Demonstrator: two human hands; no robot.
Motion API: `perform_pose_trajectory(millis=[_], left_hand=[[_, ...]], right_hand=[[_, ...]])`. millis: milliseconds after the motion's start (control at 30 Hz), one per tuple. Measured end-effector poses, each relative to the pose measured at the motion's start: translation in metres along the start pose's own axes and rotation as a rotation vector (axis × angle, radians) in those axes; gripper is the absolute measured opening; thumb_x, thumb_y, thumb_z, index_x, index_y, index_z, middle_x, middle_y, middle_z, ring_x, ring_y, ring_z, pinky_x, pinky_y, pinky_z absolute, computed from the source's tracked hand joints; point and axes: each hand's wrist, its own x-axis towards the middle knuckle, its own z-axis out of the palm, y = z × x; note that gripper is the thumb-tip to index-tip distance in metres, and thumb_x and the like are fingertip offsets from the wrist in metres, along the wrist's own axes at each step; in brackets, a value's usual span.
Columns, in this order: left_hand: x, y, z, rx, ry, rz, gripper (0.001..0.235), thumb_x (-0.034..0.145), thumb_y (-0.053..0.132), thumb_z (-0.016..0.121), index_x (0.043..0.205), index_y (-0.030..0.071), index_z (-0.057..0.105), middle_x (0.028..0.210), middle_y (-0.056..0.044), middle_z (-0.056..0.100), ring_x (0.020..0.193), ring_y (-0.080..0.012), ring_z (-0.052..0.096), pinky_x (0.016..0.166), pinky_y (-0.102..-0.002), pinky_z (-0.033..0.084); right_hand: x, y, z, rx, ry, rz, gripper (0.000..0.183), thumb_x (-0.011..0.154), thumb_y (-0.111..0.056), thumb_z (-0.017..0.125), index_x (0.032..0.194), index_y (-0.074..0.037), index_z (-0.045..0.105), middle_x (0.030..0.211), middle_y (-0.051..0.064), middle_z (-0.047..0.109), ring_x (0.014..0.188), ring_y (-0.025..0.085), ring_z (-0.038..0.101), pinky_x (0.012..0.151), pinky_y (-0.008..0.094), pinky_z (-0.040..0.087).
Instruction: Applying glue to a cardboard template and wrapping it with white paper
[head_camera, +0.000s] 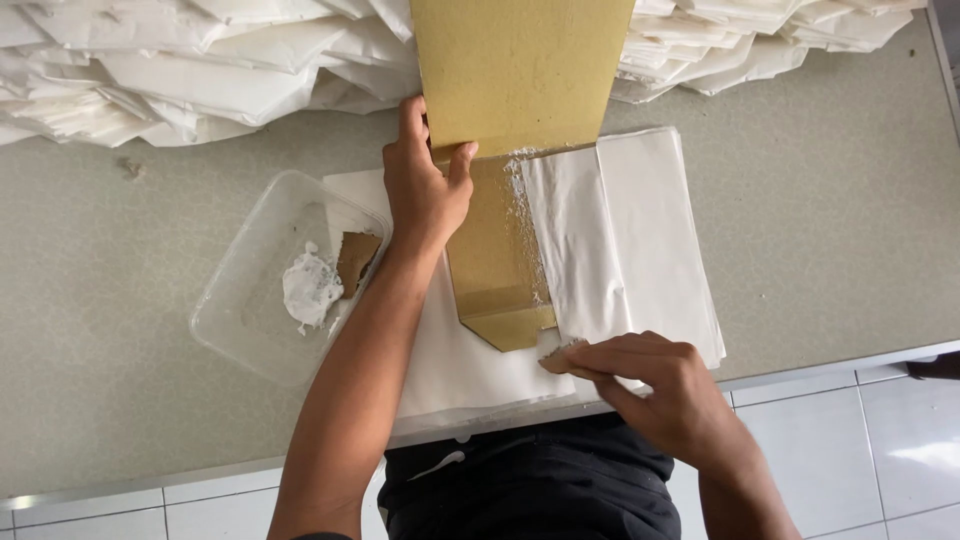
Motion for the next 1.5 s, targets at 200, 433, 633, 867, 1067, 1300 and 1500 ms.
perform_pose_trajectory(millis=[200,433,633,867,1067,1300,1500], left_hand=[[-0.001,-0.009,0.005,0.05,-0.02,-0.056,0.044,0.086,0.021,0.073,0.12,0.017,0.045,0.082,-0.002,0.048,0.077,-0.0258,0.048,0.077,-0.039,0.045],[0.0,0.0,0.001,-0.009,0.0,0.01,0.04,0.084,0.013,0.073,0.112,0.013,0.044,0.072,-0.001,0.034,0.061,-0.0197,0.035,0.059,-0.036,0.036],[-0.002,-0.011,0.005,0.071,-0.018,-0.061,0.045,0.086,0.023,0.074,0.121,0.017,0.044,0.087,-0.004,0.047,0.079,-0.0255,0.047,0.071,-0.041,0.046],[-0.001,-0.003,0.002,0.03,-0.015,-0.063,0.047,0.085,0.022,0.074,0.122,0.014,0.046,0.096,-0.014,0.058,0.09,-0.0381,0.059,0.079,-0.054,0.05],[-0.005,-0.012,0.007,0.105,0.03,-0.022,0.061,0.081,0.021,0.085,0.13,0.014,0.049,0.102,-0.023,0.069,0.098,-0.0493,0.068,0.086,-0.063,0.056],[0.0,-0.005,0.006,0.094,-0.039,-0.075,0.049,0.089,0.02,0.073,0.131,0.009,0.05,0.096,-0.013,0.074,0.082,-0.0343,0.062,0.083,-0.043,0.05],[0.003,0.004,0.001,0.118,-0.027,-0.053,0.041,0.09,0.02,0.076,0.121,0.004,0.054,0.084,-0.011,0.066,0.078,-0.0268,0.058,0.08,-0.04,0.048]], right_hand=[[0.002,0.023,0.007,-0.356,0.177,-0.102,0.037,0.087,0.001,0.072,0.119,-0.018,0.075,0.115,-0.003,0.079,0.099,0.017,0.077,0.077,0.034,0.055],[0.003,0.019,0.001,-0.027,-0.186,0.013,0.033,0.087,-0.01,0.072,0.117,-0.022,0.079,0.107,-0.005,0.085,0.086,0.014,0.081,0.073,0.028,0.06],[0.048,0.004,-0.013,0.052,0.139,-0.054,0.024,0.09,0.001,0.071,0.112,-0.005,0.075,0.108,0.006,0.081,0.098,0.014,0.08,0.088,0.026,0.063],[0.125,0.066,0.002,0.015,0.269,-0.235,0.023,0.085,0.01,0.074,0.102,-0.004,0.078,0.102,0.012,0.074,0.087,0.026,0.073,0.079,0.033,0.059],[0.169,0.125,-0.015,-0.089,0.576,-0.483,0.017,0.092,0.015,0.078,0.103,0.002,0.08,0.092,0.015,0.07,0.075,0.028,0.066,0.065,0.036,0.053],[0.15,0.165,-0.027,-0.335,0.78,-0.452,0.018,0.087,0.028,0.07,0.09,0.01,0.071,0.082,0.019,0.067,0.064,0.022,0.05,0.058,0.036,0.039],[0.132,0.203,-0.029,-0.294,0.786,-0.213,0.006,0.095,0.014,0.069,0.099,0.01,0.065,0.08,0.017,0.062,0.065,0.022,0.053,0.063,0.037,0.043]])
